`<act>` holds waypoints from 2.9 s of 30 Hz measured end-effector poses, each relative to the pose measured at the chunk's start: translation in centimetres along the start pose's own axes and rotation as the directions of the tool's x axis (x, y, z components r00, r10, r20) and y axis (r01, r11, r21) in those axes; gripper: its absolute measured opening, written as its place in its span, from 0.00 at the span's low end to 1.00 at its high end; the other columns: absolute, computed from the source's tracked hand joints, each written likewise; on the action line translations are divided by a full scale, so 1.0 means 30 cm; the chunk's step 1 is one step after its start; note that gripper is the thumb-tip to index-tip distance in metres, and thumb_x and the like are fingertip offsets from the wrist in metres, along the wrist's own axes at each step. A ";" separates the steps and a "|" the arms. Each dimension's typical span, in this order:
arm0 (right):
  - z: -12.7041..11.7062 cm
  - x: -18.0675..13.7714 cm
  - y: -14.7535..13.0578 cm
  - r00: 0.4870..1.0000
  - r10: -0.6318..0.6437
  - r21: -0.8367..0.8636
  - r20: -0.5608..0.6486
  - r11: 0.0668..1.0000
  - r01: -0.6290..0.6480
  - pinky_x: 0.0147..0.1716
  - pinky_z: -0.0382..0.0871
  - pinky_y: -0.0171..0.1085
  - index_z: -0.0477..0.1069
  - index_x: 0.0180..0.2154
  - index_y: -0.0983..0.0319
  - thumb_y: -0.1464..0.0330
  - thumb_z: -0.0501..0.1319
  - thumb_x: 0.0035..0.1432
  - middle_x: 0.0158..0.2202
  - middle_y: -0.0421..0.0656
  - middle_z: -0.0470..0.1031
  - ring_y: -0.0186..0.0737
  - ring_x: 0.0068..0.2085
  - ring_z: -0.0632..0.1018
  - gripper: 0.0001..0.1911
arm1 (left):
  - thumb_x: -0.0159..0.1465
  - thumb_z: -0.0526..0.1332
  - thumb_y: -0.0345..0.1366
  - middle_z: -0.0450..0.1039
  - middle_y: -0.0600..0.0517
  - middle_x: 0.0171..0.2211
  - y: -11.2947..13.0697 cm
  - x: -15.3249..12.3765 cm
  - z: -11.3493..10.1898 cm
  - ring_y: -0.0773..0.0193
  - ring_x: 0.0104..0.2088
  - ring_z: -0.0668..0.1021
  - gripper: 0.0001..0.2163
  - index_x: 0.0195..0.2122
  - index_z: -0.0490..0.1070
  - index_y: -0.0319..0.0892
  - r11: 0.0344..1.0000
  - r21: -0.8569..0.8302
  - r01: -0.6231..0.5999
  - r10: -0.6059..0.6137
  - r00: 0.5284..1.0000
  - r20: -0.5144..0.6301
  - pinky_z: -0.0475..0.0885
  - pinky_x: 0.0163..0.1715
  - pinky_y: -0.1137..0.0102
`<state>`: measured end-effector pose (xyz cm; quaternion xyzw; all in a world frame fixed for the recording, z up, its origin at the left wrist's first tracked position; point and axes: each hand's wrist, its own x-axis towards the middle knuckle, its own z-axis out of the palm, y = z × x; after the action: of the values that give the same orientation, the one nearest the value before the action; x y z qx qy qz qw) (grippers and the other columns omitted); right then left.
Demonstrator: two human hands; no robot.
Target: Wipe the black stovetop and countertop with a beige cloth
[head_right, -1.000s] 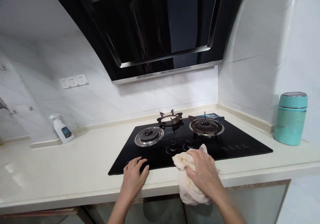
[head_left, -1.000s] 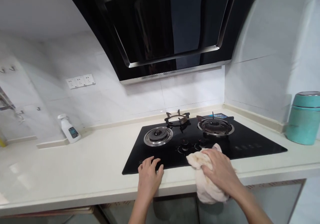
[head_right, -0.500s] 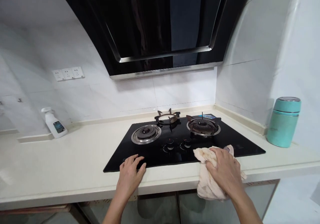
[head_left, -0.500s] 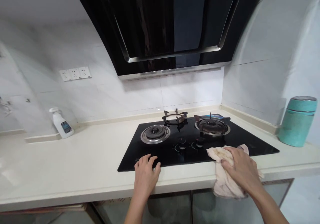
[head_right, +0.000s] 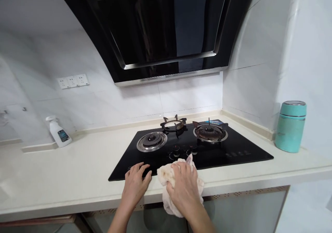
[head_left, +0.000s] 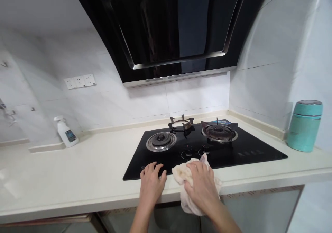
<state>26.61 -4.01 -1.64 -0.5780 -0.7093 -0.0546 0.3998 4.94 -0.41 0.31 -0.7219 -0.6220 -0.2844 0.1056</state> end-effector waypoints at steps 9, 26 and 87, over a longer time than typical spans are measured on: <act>-0.011 -0.025 0.083 0.996 -0.093 0.009 -0.011 0.996 0.093 0.58 0.62 0.51 0.70 0.54 0.56 0.69 0.59 0.55 0.56 0.46 0.74 0.52 0.58 0.72 0.24 | 0.68 0.60 0.36 0.77 0.42 0.55 -0.005 -0.006 0.007 0.49 0.59 0.76 0.12 0.51 0.78 0.45 0.999 -0.022 -0.030 0.029 0.999 -0.043 0.70 0.57 0.49; -0.189 -0.037 0.553 0.980 0.169 -0.190 -0.102 0.964 -0.186 0.51 0.69 0.53 0.71 0.52 0.57 0.55 0.53 0.57 0.54 0.49 0.77 0.57 0.55 0.76 0.24 | 0.69 0.59 0.37 0.76 0.43 0.55 -0.004 -0.010 0.006 0.50 0.60 0.74 0.12 0.51 0.77 0.46 0.997 -0.076 -0.019 0.018 1.000 -0.019 0.68 0.58 0.49; -0.082 -0.111 0.388 0.979 -0.007 -0.208 -0.204 0.977 -0.037 0.56 0.66 0.56 0.68 0.54 0.58 0.57 0.57 0.59 0.54 0.51 0.76 0.59 0.55 0.76 0.23 | 0.69 0.60 0.37 0.76 0.43 0.54 -0.001 -0.020 0.010 0.48 0.60 0.74 0.12 0.51 0.77 0.45 0.995 -0.096 -0.032 0.027 0.998 -0.048 0.69 0.57 0.47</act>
<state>37.95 -4.13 -6.55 -0.6139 -0.6505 -0.1854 0.4070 4.94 -0.75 -0.25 -0.7285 -0.5941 -0.3292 0.0893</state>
